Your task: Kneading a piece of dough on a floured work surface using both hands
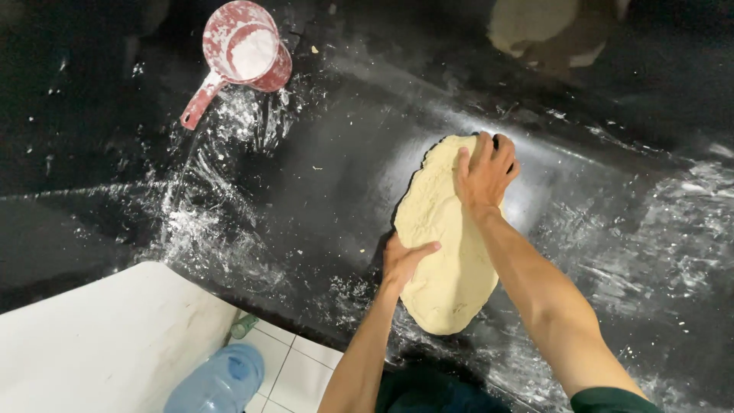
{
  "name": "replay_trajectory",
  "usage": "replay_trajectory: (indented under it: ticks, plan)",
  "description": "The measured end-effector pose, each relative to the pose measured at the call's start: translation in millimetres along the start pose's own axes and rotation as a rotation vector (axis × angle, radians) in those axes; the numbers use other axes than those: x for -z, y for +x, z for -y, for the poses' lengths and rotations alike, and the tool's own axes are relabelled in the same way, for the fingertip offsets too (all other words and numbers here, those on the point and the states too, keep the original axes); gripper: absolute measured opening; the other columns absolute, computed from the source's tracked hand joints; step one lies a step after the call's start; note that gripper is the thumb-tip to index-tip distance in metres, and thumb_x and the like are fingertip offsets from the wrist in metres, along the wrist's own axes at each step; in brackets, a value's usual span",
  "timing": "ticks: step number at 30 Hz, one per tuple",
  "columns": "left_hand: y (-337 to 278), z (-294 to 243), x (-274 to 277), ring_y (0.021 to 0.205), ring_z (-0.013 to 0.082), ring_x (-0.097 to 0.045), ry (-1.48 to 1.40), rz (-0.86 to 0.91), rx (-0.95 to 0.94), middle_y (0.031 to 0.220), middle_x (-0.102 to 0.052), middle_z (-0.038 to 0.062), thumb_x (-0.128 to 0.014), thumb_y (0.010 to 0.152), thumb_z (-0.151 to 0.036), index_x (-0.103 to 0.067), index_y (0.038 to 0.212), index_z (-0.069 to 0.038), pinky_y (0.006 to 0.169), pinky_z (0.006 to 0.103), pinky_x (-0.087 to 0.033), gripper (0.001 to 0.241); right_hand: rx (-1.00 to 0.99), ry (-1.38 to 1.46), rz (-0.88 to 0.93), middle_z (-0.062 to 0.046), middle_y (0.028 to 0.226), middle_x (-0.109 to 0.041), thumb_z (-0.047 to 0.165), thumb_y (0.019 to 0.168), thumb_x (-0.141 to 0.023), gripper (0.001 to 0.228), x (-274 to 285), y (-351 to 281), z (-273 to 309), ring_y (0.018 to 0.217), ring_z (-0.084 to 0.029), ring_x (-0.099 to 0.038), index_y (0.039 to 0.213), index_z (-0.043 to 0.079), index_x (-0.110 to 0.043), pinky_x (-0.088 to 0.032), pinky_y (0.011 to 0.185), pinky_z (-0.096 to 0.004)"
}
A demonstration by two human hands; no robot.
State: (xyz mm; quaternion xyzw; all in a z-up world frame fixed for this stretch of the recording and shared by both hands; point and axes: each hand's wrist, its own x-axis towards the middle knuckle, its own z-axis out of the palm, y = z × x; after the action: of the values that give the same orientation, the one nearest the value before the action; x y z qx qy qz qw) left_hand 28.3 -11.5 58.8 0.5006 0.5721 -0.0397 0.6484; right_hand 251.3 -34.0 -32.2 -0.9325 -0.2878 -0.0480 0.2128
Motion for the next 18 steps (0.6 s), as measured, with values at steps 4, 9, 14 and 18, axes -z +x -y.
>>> replay_trajectory:
  ticks: [4, 9, 14, 18]
  plan:
    - [-34.3, -6.6, 1.8, 0.125, 0.0359, -0.063, -0.016, 0.026, -0.005, 0.127, -0.07, 0.023, -0.095, 0.064, -0.039, -0.061, 0.135, -0.001, 0.104, 0.0473, -0.053, 0.088, 0.006, 0.013, -0.011, -0.012, 0.139, -0.042, 0.049, 0.098, -0.059, 0.053, -6.8, 3.1, -7.1, 0.139, -0.033, -0.037, 0.14, 0.019, -0.05, -0.03, 0.105, -0.059]
    - [-75.7, -20.8, 3.0, 0.127, 0.0344, -0.063, -0.173, 0.043, 0.025, 0.127, -0.069, 0.023, -0.094, 0.067, -0.037, -0.062, 0.135, -0.001, 0.104, 0.0478, -0.053, 0.083, 0.067, 0.009, -0.09, -0.013, 0.139, -0.046, 0.046, 0.099, -0.057, 0.045, -5.7, 8.2, -8.4, 0.141, -0.033, -0.039, 0.135, 0.018, -0.055, -0.027, 0.107, -0.057]
    - [-10.7, 89.9, 8.5, 0.121, 0.0397, -0.065, -0.098, -0.12, -0.045, 0.12, -0.069, 0.03, -0.094, 0.072, -0.039, -0.064, 0.128, 0.004, 0.101, 0.0505, -0.052, 0.077, 0.106, -0.005, -0.119, -0.014, 0.138, -0.049, 0.042, 0.099, -0.057, 0.042, -2.0, 5.9, -5.7, 0.14, -0.035, -0.042, 0.132, 0.017, -0.057, -0.028, 0.107, -0.058]
    - [-80.1, 7.7, 6.6, 0.152, 0.0286, -0.036, -0.009, 0.005, 0.178, 0.166, -0.029, 0.014, -0.079, 0.079, -0.047, -0.02, 0.16, -0.006, 0.127, 0.0412, -0.029, 0.108, -0.004, 0.149, 0.046, -0.023, 0.145, -0.045, 0.041, 0.102, -0.037, 0.05, 32.5, 14.3, 18.7, 0.142, -0.039, -0.033, 0.132, 0.007, -0.058, -0.018, 0.111, -0.063]
